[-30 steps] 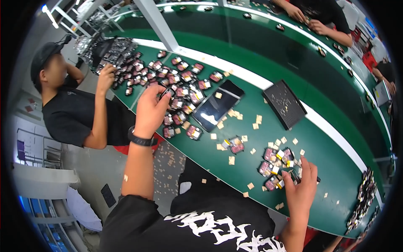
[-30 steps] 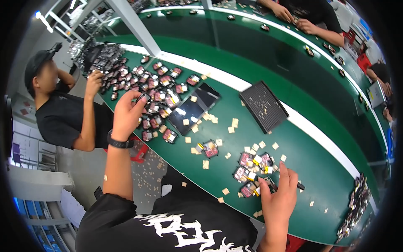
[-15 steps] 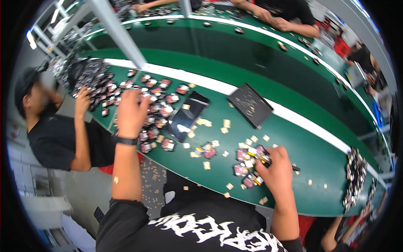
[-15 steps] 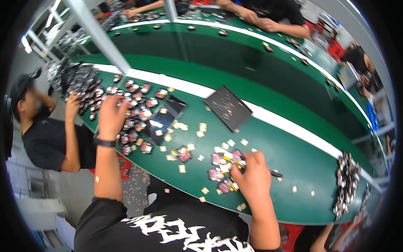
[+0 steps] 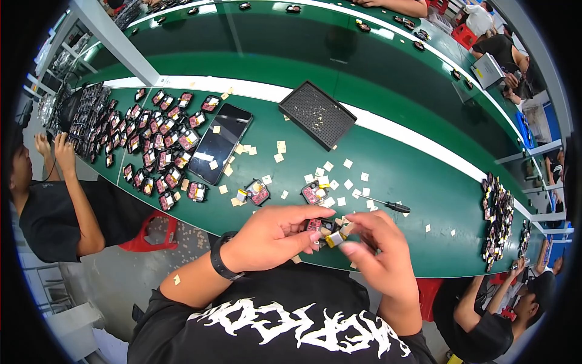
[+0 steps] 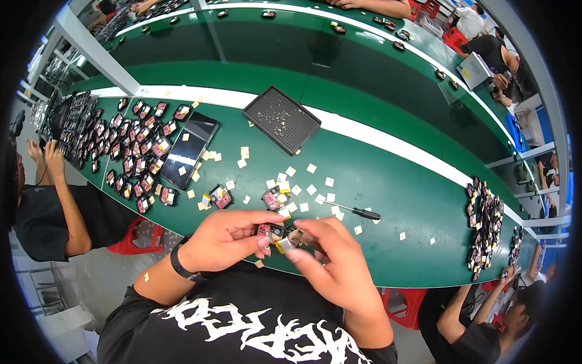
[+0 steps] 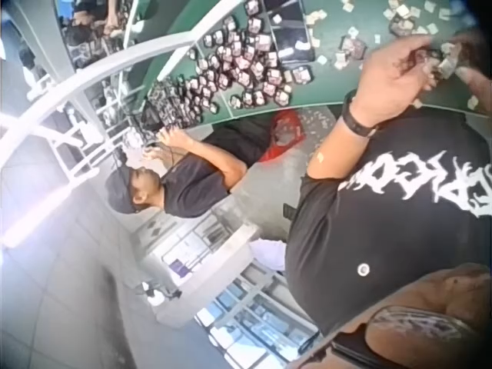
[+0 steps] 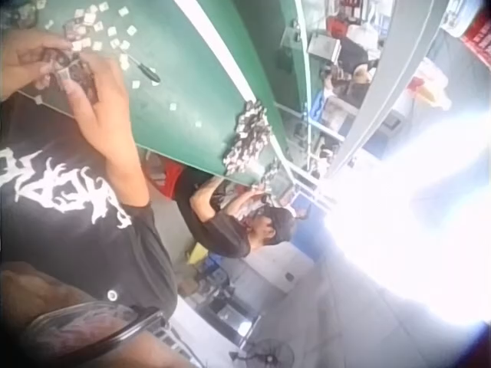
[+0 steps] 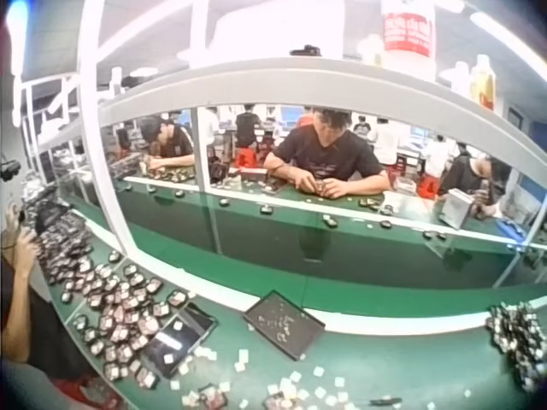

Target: Assembling small electronic components, specifically smartwatches, on a production line using hands and tools.

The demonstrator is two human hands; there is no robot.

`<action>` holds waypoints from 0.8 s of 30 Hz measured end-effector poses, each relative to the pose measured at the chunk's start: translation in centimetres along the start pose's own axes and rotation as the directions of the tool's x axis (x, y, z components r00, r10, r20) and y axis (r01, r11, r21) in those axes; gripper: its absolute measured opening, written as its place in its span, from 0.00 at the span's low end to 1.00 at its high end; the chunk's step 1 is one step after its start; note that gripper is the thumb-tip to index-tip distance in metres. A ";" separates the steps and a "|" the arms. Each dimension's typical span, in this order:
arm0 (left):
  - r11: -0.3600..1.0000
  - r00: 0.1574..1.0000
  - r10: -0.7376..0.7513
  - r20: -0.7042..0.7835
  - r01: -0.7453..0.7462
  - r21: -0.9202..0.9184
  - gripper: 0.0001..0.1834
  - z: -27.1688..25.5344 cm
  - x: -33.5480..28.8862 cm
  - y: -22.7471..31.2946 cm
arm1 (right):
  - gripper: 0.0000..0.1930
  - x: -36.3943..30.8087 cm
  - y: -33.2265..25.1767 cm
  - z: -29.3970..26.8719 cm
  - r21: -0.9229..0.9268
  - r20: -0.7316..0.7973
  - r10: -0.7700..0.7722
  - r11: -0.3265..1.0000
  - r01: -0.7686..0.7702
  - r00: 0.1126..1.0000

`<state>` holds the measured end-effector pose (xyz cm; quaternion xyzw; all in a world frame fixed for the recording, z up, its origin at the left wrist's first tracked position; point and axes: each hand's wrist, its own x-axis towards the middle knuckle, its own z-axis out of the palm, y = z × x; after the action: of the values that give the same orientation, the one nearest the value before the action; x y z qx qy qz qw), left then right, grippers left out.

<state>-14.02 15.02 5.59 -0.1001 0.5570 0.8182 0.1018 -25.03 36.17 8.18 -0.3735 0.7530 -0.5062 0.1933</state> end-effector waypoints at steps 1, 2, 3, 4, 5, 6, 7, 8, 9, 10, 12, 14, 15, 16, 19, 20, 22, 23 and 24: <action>1.000 1.000 -0.004 0.005 0.004 0.000 0.22 0.1 0.0 -0.2 | 0.13 -1.0 0.5 0.1 0.189 -0.050 0.132 0.975 -0.121 0.990; 0.999 0.999 0.033 -0.001 -0.033 0.031 0.21 0.2 0.1 -0.4 | 0.06 -1.8 1.3 0.6 0.234 -0.136 0.180 0.961 -0.145 0.974; 0.996 0.998 0.069 -0.008 -0.069 0.062 0.21 0.3 0.1 -0.5 | 0.06 -2.2 1.1 0.6 0.237 -0.139 0.184 0.960 -0.148 0.973; 0.996 0.998 0.065 -0.006 -0.065 0.064 0.21 0.5 0.0 -0.5 | 0.07 -2.5 0.6 0.6 0.321 -0.104 0.294 0.914 -0.248 0.950; 0.997 0.999 0.028 -0.034 -0.025 0.074 0.20 0.6 -0.1 -0.5 | 0.10 -2.7 0.3 0.7 0.399 -0.059 0.397 0.851 -0.343 0.916; 0.996 0.998 -0.009 -0.064 0.015 0.085 0.20 0.8 0.0 -0.4 | 0.16 -2.6 0.2 1.1 0.379 -0.048 0.424 0.846 -0.376 0.905; 0.996 0.998 -0.013 -0.063 0.018 0.088 0.20 1.0 0.1 -0.4 | 0.16 -2.9 0.4 1.2 0.383 -0.049 0.425 0.844 -0.376 0.904; 0.993 0.997 -0.010 -0.081 0.020 0.119 0.19 1.1 0.1 -0.4 | 0.19 -3.4 0.9 1.5 0.524 0.031 0.496 0.732 -0.437 0.868; 0.989 0.995 -0.007 -0.099 0.022 0.149 0.18 1.3 0.1 -0.4 | 0.22 -3.9 1.4 1.8 0.641 0.123 0.548 0.592 -0.488 0.827; 0.988 0.995 -0.010 -0.100 0.025 0.149 0.18 1.4 0.2 -0.4 | 0.26 -4.2 2.1 2.3 0.774 0.206 0.527 0.428 -0.467 0.825; 0.976 0.991 -0.035 -0.132 0.062 0.208 0.17 1.6 0.2 -0.3 | 0.26 -4.7 2.9 3.0 0.879 0.299 0.505 0.184 -0.440 0.810; 0.983 0.989 -0.036 -0.146 0.061 0.175 0.18 1.9 0.3 -0.3 | 0.24 -5.5 4.1 3.7 0.916 0.389 0.396 -0.071 -0.395 0.832; 0.988 0.986 -0.034 -0.161 0.057 0.142 0.18 2.0 0.4 -0.4 | 0.24 -5.8 4.0 3.7 0.914 0.394 0.394 -0.075 -0.399 0.830; 0.988 0.986 -0.036 -0.165 0.060 0.143 0.18 2.0 0.4 -0.5 | 0.23 -6.1 3.7 3.7 0.887 0.410 0.443 0.009 -0.462 0.797; 0.999 0.980 -0.009 -0.198 0.017 0.038 0.18 2.4 0.5 -1.1 | 0.15 -6.7 3.5 3.4 0.828 0.397 0.446 0.203 -0.523 0.802; 0.998 0.977 0.024 -0.213 -0.011 0.061 0.19 2.7 0.4 -1.1 | 0.12 -6.5 3.1 3.4 0.838 0.327 0.413 0.289 -0.463 0.850; 0.996 0.974 0.053 -0.220 -0.035 0.085 0.19 3.3 0.2 -0.9 | 0.07 -5.9 2.4 2.8 0.848 0.284 0.396 0.321 -0.421 0.873; 0.991 0.972 0.069 -0.223 -0.042 0.125 0.19 3.5 0.0 -0.7 | 0.07 -5.4 2.0 2.6 0.849 0.284 0.396 0.320 -0.421 0.873; 0.985 0.970 0.086 -0.226 -0.049 0.166 0.19 3.7 -0.1 -0.7 | 0.07 -4.9 1.6 2.5 0.840 0.316 0.403 0.303 -0.451 0.859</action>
<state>-13.92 18.71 6.35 -0.1675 0.6315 0.7569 0.0159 -20.77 38.70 5.32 -0.0118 0.4349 -0.7461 0.5040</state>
